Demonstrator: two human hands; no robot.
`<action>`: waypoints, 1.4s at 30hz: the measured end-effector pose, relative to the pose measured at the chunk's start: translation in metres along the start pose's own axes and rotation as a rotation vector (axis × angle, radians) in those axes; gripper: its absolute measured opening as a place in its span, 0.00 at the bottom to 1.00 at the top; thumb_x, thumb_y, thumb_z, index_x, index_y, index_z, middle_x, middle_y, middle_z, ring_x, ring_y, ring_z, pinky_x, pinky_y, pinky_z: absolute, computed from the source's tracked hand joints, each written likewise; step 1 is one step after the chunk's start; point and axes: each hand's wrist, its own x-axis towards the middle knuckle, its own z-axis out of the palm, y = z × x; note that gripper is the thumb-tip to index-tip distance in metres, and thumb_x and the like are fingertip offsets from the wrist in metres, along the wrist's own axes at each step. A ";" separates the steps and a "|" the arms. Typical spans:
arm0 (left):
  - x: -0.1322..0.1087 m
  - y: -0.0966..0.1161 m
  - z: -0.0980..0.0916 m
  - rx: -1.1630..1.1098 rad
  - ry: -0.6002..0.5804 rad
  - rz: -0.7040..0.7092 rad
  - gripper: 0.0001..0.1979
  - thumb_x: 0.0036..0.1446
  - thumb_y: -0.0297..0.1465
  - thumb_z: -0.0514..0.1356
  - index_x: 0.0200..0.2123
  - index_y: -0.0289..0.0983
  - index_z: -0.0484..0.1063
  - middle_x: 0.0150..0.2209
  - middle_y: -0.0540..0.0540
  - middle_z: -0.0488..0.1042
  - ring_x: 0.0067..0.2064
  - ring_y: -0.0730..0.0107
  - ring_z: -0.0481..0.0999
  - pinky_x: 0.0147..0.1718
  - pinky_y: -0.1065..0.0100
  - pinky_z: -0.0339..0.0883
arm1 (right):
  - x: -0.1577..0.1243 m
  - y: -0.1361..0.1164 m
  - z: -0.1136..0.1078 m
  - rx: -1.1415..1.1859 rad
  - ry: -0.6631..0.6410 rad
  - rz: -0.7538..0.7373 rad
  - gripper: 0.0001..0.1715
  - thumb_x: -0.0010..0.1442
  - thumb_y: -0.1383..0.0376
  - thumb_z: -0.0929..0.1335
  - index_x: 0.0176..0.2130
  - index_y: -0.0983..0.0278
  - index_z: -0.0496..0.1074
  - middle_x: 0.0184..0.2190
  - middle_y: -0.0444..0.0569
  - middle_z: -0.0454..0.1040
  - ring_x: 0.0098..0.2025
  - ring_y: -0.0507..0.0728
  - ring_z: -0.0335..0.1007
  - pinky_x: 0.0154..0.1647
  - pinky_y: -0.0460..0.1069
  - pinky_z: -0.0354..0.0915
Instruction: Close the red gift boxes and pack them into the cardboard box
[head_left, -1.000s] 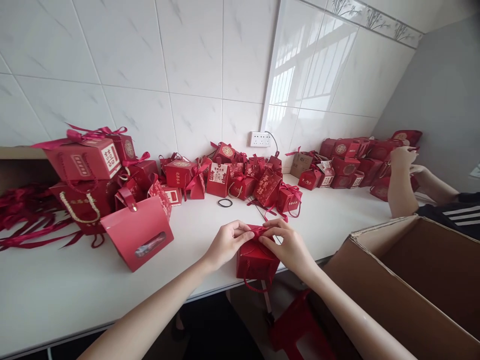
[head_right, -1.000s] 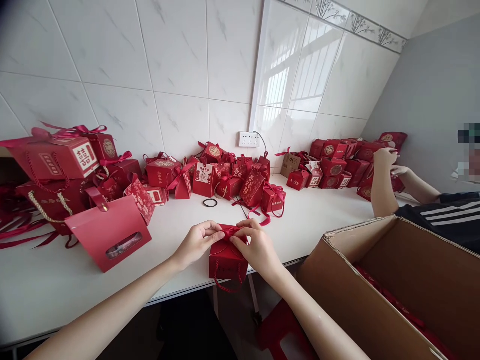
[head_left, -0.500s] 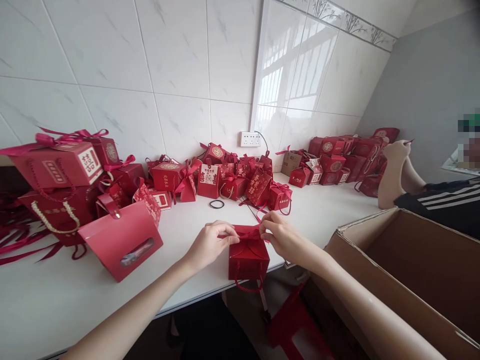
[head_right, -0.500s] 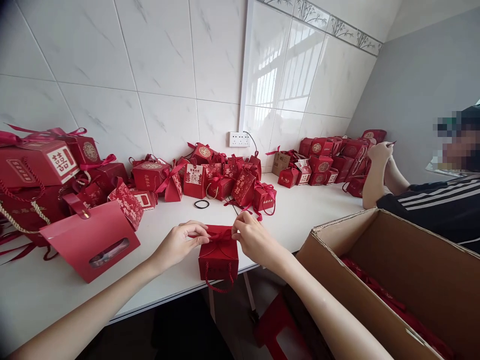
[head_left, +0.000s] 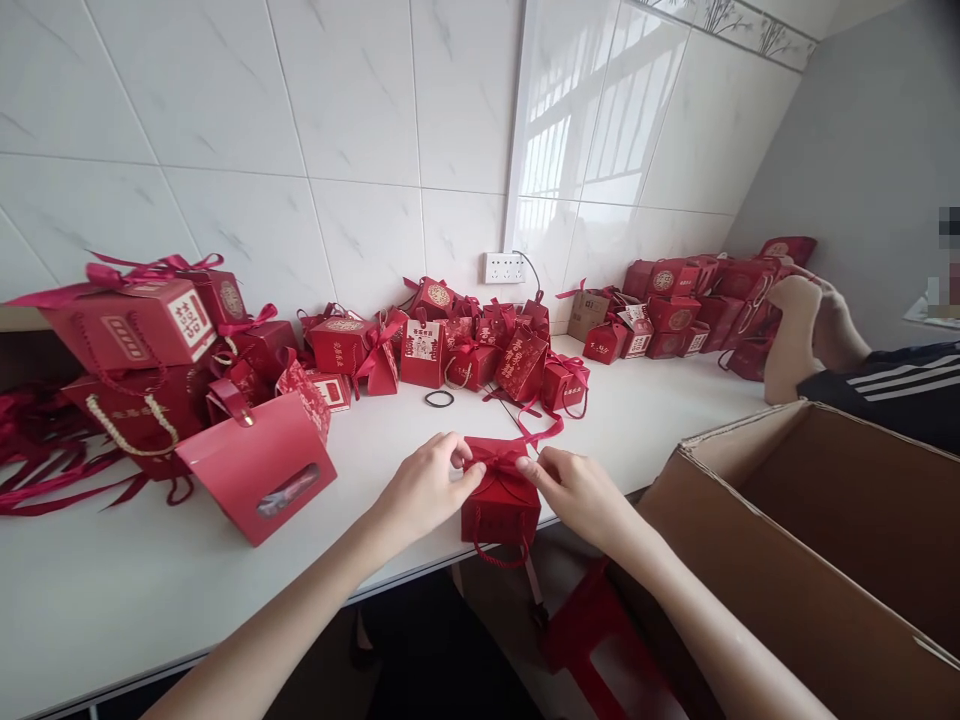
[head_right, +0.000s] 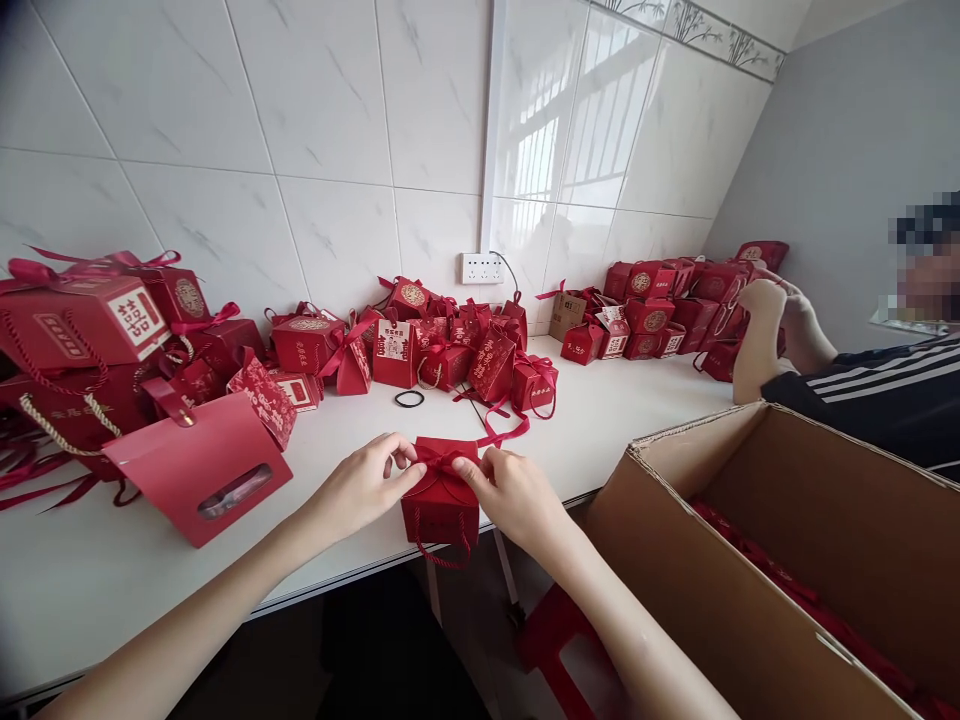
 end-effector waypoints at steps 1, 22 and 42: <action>0.002 -0.001 0.001 -0.006 -0.017 -0.003 0.08 0.54 0.38 0.54 0.30 0.39 0.65 0.35 0.49 0.72 0.33 0.67 0.70 0.33 0.67 0.63 | -0.001 -0.002 0.002 0.022 0.002 0.022 0.26 0.60 0.46 0.57 0.21 0.61 0.52 0.18 0.42 0.61 0.21 0.51 0.54 0.24 0.47 0.51; 0.015 -0.012 -0.010 -0.109 -0.182 0.117 0.08 0.51 0.35 0.57 0.34 0.39 0.71 0.37 0.47 0.70 0.38 0.65 0.69 0.40 0.64 0.63 | 0.018 -0.005 0.003 0.093 0.087 -0.299 0.12 0.53 0.64 0.70 0.40 0.60 0.70 0.43 0.50 0.64 0.46 0.57 0.64 0.49 0.54 0.62; 0.005 -0.015 0.000 -0.198 -0.116 -0.011 0.12 0.55 0.42 0.53 0.32 0.39 0.64 0.30 0.52 0.69 0.29 0.71 0.67 0.31 0.68 0.61 | 0.033 0.009 -0.008 0.230 0.061 -0.162 0.17 0.61 0.55 0.60 0.32 0.63 0.69 0.31 0.47 0.71 0.35 0.55 0.67 0.39 0.50 0.62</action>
